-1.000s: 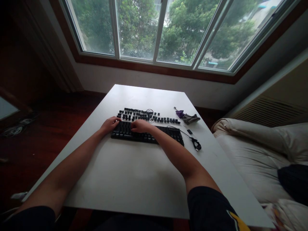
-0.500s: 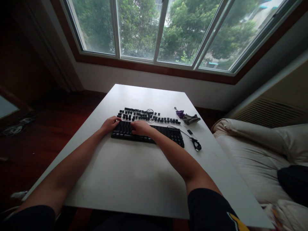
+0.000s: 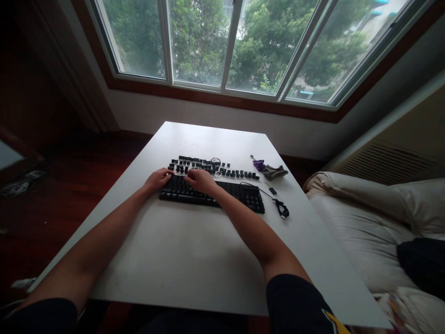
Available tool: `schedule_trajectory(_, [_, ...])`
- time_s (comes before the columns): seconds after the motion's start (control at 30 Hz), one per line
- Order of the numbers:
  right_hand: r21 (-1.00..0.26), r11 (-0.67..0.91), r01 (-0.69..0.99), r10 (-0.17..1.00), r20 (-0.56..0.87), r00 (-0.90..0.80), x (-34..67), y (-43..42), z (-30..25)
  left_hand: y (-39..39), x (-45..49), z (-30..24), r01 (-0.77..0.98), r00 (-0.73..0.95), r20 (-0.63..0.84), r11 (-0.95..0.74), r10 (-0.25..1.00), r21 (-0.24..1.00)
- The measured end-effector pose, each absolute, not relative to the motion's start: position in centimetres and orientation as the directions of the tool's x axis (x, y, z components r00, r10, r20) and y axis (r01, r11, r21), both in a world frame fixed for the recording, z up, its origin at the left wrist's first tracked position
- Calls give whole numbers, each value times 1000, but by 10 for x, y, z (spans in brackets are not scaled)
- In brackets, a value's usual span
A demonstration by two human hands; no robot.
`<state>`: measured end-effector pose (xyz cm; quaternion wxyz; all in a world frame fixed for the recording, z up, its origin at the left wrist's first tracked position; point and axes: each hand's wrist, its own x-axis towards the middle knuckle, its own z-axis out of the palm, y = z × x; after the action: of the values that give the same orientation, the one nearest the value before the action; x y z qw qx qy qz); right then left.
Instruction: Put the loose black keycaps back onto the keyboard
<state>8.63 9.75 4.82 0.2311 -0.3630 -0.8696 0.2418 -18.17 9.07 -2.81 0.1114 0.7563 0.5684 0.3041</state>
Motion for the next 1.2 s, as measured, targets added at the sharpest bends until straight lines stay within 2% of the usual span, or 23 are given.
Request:
schedule_trajectory(0.1, [-883, 419, 212, 812, 260, -523, 73, 95, 50, 91, -181, -28, 791, 171, 333, -330, 927, 515])
schedule_trajectory(0.13, [-944, 320, 83, 818, 231, -526, 69, 94, 49, 91, -181, -28, 791, 172, 334, -332, 927, 514])
schedule_trajectory(0.2, [-988, 114, -108, 809, 155, -566, 62, 89, 43, 91, -180, -28, 792, 176, 334, -335, 926, 510])
schedule_trajectory(0.27, [-988, -20, -151, 786, 78, -613, 58, 83, 33, 91, -179, -27, 796, 176, 329, -330, 928, 507])
schedule_trajectory(0.33, [-994, -50, -94, 765, 23, -644, 57, 78, 22, 92, -177, -26, 799, 171, 325, -324, 930, 506])
schedule_trajectory(0.4, [-999, 3, -32, 764, 23, -645, 58, 76, 15, 92, -176, -26, 799, 168, 324, -321, 931, 509])
schedule_trajectory(0.57, [-942, 304, 140, 772, 158, -615, 78, 86, 20, 94, -174, -28, 793, 170, 325, -324, 931, 515])
schedule_trajectory(0.67, [-833, 451, 320, 764, 175, -621, 98, 97, 30, 95, -172, -28, 796, 162, 320, -315, 933, 517])
schedule_trajectory(0.77, [-660, 559, 501, 728, 103, -677, 113, 102, 35, 95, -170, -28, 797, 163, 310, -310, 937, 518])
schedule_trajectory(0.9, [-505, 623, 598, 713, 50, -700, 117, 100, 33, 95, -169, -26, 796, 170, 311, -316, 935, 516])
schedule_trajectory(1.2, [-439, 630, 640, 744, 105, -660, 114, 98, 31, 92, -168, -23, 791, 156, 315, -309, 936, 528])
